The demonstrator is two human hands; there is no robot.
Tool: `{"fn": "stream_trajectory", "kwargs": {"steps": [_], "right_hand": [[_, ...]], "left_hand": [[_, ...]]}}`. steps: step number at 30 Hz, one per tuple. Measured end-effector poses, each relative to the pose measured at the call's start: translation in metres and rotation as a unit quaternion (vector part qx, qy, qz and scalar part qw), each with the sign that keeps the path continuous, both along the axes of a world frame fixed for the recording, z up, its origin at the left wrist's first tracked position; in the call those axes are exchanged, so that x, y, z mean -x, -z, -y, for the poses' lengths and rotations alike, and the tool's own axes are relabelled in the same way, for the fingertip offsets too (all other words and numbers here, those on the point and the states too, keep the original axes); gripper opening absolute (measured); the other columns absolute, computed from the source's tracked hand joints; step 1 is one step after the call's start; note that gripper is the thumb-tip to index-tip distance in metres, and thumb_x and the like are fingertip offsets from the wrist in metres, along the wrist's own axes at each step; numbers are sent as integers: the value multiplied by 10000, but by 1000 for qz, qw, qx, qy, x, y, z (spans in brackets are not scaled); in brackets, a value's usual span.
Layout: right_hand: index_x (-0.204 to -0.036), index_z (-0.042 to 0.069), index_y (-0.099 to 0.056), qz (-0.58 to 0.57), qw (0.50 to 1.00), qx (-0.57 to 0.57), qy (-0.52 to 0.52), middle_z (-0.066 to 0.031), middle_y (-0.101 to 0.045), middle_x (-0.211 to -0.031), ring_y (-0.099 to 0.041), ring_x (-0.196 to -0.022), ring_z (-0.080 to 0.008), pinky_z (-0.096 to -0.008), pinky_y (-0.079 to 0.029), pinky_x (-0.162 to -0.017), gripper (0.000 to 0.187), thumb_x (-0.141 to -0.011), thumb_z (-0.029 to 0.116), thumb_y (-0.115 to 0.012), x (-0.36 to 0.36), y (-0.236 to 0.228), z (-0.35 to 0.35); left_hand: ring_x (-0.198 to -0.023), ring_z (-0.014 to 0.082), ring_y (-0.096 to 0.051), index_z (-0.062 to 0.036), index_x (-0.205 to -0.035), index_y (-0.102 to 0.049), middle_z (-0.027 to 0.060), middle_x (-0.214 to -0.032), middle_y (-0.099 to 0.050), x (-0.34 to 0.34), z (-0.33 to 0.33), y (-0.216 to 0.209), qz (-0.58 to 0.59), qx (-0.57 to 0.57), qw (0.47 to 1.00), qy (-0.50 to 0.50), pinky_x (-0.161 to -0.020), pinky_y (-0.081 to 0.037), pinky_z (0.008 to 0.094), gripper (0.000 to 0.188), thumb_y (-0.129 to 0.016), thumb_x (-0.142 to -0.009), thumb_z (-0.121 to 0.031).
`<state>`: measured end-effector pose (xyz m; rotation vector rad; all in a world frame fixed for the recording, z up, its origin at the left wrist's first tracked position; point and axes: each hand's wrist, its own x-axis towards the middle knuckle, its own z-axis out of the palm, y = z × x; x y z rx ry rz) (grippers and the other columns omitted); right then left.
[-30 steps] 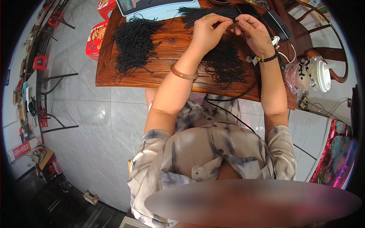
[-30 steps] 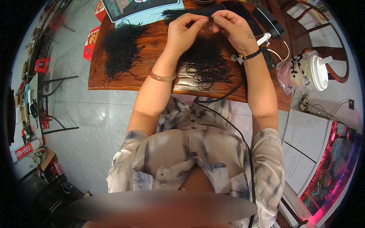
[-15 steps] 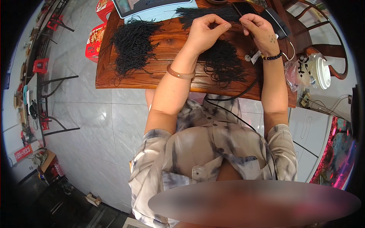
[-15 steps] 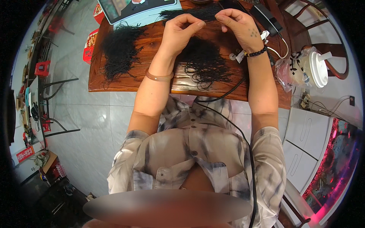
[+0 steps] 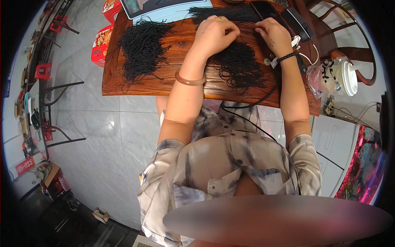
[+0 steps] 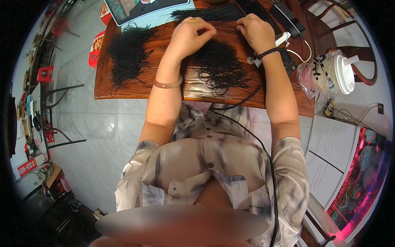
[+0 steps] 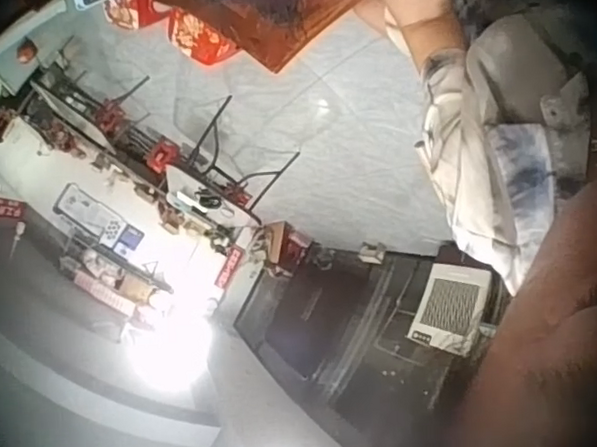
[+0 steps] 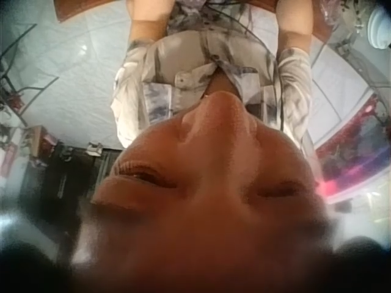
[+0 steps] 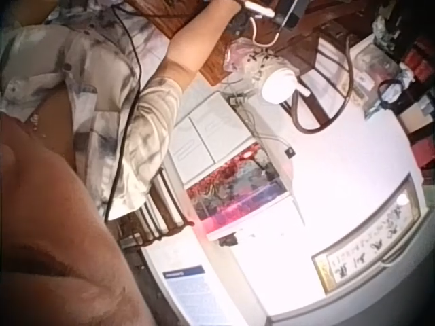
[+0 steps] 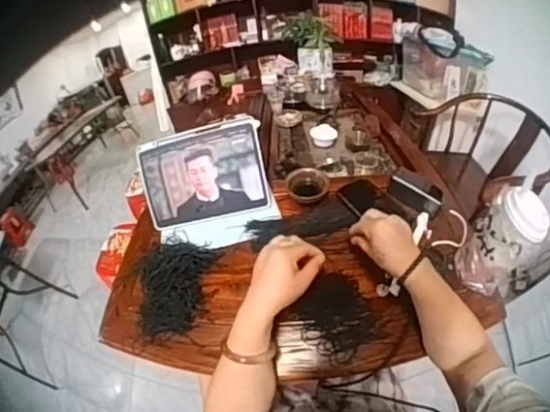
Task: Sorting and organizing small strands of black fiber or hair on a wooden table to create bundles.
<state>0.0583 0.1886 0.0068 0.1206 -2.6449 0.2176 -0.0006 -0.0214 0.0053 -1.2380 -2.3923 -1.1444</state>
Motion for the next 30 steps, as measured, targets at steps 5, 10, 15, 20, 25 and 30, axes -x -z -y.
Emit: {"fn": "stream_trajectory", "kwargs": {"steps": [5,10,15,20,25,30], "right_hand": [[-756,87,-654,24,988,-150,34,-68,-611,-803,-624,-720,-244,-351,-475,-629,69,-730,116,-597,4,10,2],[-728,57,-590,35,985,-168,31,-95,-609,-760,-616,-684,-278,-377,-479,-607,59,-692,103,-599,8,11,2],[-809,61,-543,5,999,-46,23,-119,-597,-719,-600,-686,-312,-393,-479,-585,129,-714,124,-601,-6,-13,21],[-894,74,-563,-58,985,115,-112,-88,-599,-771,-593,-648,-243,-319,-479,-583,167,-733,87,-607,-11,-20,27],[-1108,40,-500,58,855,469,-214,-61,-580,-982,-585,-666,-129,-235,-480,-613,332,-793,33,-607,-7,-22,27],[-1171,23,-489,178,766,564,-250,-42,-561,-1024,-580,-742,-92,-202,-473,-670,339,-852,90,-583,-8,-18,34]], "left_hand": [[-888,257,-546,-166,-805,-722,17,-846,-655,-3,-4,10,-7,96,995,15,-805,-408,387,144,-651,-728,-264],[-855,267,-588,-71,-858,-676,77,-896,-644,-2,-13,13,-26,-24,999,-12,-775,-457,352,142,-623,-771,-170],[-906,297,-585,-64,-996,-618,121,-982,-621,-10,-29,17,-19,-142,989,23,-771,-469,359,222,-605,-786,-138],[-834,278,-604,-41,-963,-617,116,-901,-634,-8,-26,18,-31,-105,993,36,-738,-483,339,199,-612,-780,-119],[-772,158,-620,-28,-957,-606,81,-848,-639,-11,-23,3,178,-207,961,41,-678,-504,277,143,-591,-838,-106],[-748,145,-597,-10,-977,-565,94,-869,-619,-7,-18,0,374,-420,808,178,-654,-511,253,126,-547,-880,-88]]}}
